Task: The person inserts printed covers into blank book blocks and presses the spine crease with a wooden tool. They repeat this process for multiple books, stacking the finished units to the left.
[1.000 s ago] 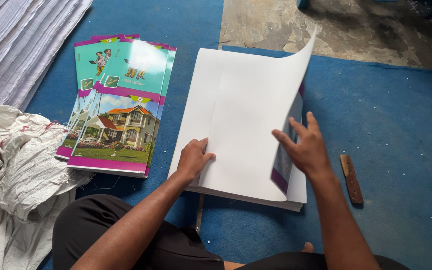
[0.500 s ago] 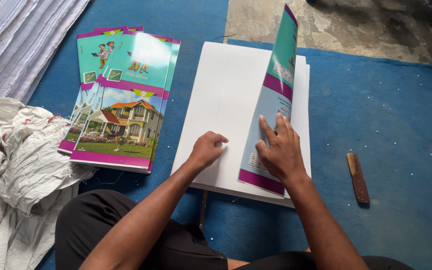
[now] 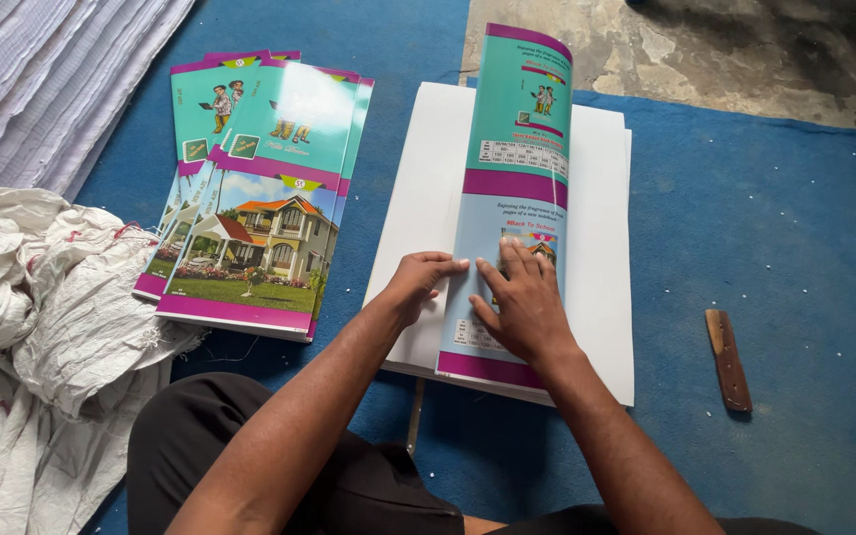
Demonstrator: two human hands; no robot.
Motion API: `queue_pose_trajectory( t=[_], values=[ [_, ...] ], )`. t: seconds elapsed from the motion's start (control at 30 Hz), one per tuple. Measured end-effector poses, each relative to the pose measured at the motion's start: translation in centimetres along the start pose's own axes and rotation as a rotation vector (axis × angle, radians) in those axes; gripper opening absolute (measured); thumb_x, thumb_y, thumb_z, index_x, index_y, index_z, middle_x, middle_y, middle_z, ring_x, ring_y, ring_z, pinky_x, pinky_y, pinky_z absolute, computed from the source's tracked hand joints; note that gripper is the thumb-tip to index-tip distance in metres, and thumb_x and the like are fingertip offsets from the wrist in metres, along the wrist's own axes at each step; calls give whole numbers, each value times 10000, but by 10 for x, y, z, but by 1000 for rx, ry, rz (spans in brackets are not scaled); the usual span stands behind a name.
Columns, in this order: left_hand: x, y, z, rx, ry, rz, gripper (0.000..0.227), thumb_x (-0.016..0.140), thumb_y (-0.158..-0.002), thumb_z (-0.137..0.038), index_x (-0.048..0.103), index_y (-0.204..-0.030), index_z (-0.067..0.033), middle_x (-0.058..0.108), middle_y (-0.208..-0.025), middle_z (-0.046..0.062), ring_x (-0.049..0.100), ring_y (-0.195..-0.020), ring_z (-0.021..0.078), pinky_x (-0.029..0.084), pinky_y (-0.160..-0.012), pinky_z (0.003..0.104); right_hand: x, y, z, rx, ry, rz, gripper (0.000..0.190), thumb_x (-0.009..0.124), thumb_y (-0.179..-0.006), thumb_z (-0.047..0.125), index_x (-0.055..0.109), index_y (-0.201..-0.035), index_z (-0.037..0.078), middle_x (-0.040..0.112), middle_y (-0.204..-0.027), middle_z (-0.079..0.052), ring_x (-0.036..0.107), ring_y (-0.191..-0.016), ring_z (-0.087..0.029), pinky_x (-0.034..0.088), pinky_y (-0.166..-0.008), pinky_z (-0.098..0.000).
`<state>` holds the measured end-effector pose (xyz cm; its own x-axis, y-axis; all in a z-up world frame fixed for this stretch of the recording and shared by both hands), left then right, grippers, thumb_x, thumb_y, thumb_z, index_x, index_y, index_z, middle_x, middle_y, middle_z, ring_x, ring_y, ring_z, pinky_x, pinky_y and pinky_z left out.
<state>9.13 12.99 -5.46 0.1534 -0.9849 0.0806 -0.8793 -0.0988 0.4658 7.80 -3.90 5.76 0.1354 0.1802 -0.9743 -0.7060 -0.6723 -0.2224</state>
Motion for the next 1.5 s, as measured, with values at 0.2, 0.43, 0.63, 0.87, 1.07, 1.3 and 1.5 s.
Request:
queue_pose_trajectory(
  t=[0.2, 0.43, 0.63, 0.87, 1.07, 1.3, 1.5],
  values=[
    [1, -3, -2, -36, 28, -17, 262, 777, -823, -337, 704, -905, -99, 711, -1081, 159, 533, -1274, 299, 368, -1022, 501, -6, -13, -34, 207, -141, -17, 479, 614, -1008, 374, 625, -1382, 77, 599, -1405, -208, 541, -1351, -321, 462, -1129, -539],
    [-3, -5, -4, -60, 38, -14, 284, 760, -842, -320, 705, -970, -71, 683, -1142, 211, 496, -1332, 344, 383, -1033, 512, 7, -27, -82, 382, -251, 37, 867, 575, -893, 669, 367, -1567, 164, 212, -1589, -320, 235, -1488, -474, 373, -1110, -615],
    [-4, -5, -9, 18, 48, -60, 399, 816, -782, -256, 684, -1052, 6, 726, -1018, 158, 654, -1095, 298, 507, -926, 488, 38, -24, -88, 445, -266, 124, 951, 490, -875, 760, 213, -1639, 266, 50, -1663, -293, 121, -1529, -497, 352, -1135, -643],
    [-16, 8, -26, 75, -377, -440, 637, 885, -671, -129, 622, -1236, 8, 720, -1117, 219, 736, -1022, 288, 566, -930, 382, 57, -27, -84, 463, -172, 181, 969, 479, -857, 782, 211, -1632, 265, 42, -1668, -281, 125, -1522, -513, 488, -1026, -632],
    [-15, 17, -40, 194, -611, -520, 665, 905, -653, -143, 610, -1219, 44, 716, -1047, 269, 703, -1048, 399, 541, -933, 446, 63, -29, -85, 470, -138, 184, 978, 479, -858, 794, 209, -1629, 256, 28, -1670, -268, 120, -1523, -502, 519, -987, -624],
    [-4, 20, -48, 214, -785, -540, 234, 623, -831, 3, 601, -1060, 46, 712, -984, 304, 702, -989, 470, 559, -921, 508, 65, -31, -79, 440, -80, 148, 963, 492, -872, 785, 231, -1629, 250, 50, -1670, -271, 118, -1514, -509, 537, -963, -613],
    [0, 23, -49, 218, -805, -506, 225, 595, -844, 16, 603, -1066, 51, 710, -986, 298, 706, -988, 454, 567, -904, 501, 65, -32, -74, 437, -43, 161, 948, 500, -879, 772, 254, -1624, 239, 61, -1670, -268, 118, -1513, -519, 565, -923, -601]
  ],
)
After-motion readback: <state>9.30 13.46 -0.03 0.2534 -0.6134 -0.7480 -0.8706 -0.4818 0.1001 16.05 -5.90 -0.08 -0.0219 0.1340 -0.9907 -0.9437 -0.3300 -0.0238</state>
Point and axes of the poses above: each hand's wrist, its own y-axis away from the middle knuckle, its own x-axis out of the palm, z = x × y, the point moved 5 cm from there along -y, towards the middle knuckle
